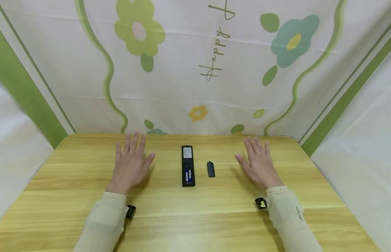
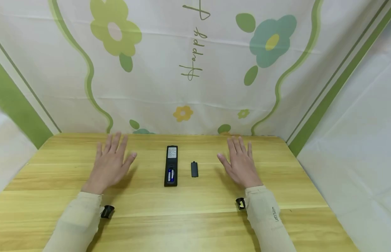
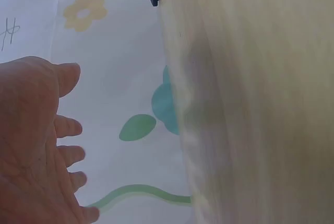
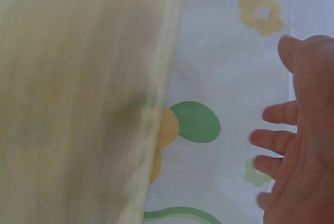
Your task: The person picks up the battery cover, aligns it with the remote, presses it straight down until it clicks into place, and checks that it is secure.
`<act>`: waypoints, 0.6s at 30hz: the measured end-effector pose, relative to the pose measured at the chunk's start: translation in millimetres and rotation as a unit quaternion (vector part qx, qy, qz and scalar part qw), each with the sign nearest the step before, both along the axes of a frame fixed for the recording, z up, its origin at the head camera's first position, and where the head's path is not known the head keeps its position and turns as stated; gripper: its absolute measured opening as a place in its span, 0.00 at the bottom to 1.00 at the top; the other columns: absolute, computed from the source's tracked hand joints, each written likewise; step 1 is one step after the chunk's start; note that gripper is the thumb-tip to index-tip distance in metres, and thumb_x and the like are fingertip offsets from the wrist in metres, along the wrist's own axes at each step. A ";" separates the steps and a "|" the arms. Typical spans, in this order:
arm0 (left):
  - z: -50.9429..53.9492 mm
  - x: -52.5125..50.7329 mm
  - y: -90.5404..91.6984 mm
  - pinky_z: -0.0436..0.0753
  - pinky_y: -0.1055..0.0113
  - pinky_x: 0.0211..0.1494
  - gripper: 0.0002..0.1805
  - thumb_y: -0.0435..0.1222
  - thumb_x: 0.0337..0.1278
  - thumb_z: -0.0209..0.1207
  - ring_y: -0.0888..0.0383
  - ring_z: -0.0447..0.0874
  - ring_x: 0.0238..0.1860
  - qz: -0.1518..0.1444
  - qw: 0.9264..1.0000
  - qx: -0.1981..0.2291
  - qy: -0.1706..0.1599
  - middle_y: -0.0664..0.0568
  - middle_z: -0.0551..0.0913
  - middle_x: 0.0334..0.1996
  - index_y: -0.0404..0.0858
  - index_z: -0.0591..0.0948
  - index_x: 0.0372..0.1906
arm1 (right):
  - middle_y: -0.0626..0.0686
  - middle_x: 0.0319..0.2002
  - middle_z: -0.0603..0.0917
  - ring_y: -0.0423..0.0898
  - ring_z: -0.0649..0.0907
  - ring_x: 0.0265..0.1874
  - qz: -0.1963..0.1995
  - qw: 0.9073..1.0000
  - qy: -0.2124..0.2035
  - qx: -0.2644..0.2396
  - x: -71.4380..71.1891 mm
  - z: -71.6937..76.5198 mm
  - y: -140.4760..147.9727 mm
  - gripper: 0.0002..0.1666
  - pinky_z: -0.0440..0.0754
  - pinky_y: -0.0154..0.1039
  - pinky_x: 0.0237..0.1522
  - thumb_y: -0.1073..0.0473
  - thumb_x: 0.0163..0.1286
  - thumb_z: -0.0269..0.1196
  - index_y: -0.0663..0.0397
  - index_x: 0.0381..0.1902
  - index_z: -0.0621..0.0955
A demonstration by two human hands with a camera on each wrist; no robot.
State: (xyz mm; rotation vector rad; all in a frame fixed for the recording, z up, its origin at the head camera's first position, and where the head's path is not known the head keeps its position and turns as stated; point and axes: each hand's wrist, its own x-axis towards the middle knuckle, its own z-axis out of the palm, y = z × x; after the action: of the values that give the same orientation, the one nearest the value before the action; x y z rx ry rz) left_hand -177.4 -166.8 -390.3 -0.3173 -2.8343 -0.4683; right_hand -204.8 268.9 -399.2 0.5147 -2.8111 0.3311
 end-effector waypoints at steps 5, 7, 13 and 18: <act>1.5 0.3 6.4 0.46 0.29 0.74 0.39 0.51 0.79 0.47 0.32 0.39 0.79 -0.014 1.000 -0.001 -0.022 0.31 0.48 0.79 0.29 0.54 0.79 | 0.69 0.71 0.66 0.68 0.62 0.73 0.010 1.000 -0.017 -0.023 3.7 4.6 -1.5 0.40 0.54 0.64 0.74 0.40 0.81 0.51 0.66 0.75 0.65; 2.1 0.9 10.3 0.48 0.30 0.73 0.39 0.51 0.78 0.49 0.31 0.42 0.78 -0.022 0.999 -0.001 -0.023 0.30 0.51 0.78 0.29 0.56 0.78 | 0.69 0.69 0.70 0.67 0.66 0.70 0.013 0.999 -0.026 -0.028 5.0 7.7 -4.0 0.39 0.61 0.64 0.71 0.40 0.80 0.52 0.65 0.73 0.67; 3.0 4.8 22.7 0.57 0.33 0.73 0.37 0.49 0.76 0.54 0.30 0.56 0.74 -0.055 0.998 -0.014 -0.013 0.29 0.62 0.73 0.28 0.63 0.75 | 0.66 0.66 0.74 0.66 0.71 0.67 0.018 0.997 -0.065 -0.038 9.9 17.4 -14.9 0.36 0.68 0.65 0.66 0.40 0.79 0.55 0.61 0.71 0.71; 2.6 5.6 35.9 0.63 0.36 0.72 0.36 0.48 0.74 0.56 0.31 0.64 0.71 -0.088 0.996 -0.031 -0.009 0.30 0.67 0.70 0.28 0.65 0.74 | 0.63 0.64 0.78 0.64 0.75 0.64 0.029 0.995 -0.089 -0.042 15.8 20.6 -21.6 0.33 0.71 0.64 0.64 0.44 0.77 0.59 0.60 0.69 0.74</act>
State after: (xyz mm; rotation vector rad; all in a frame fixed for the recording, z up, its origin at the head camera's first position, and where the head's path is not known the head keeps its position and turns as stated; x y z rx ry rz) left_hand -171.8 -131.0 -387.8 -0.5805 -2.8549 -0.4201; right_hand -189.0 247.3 -378.6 0.5756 -2.9403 0.5287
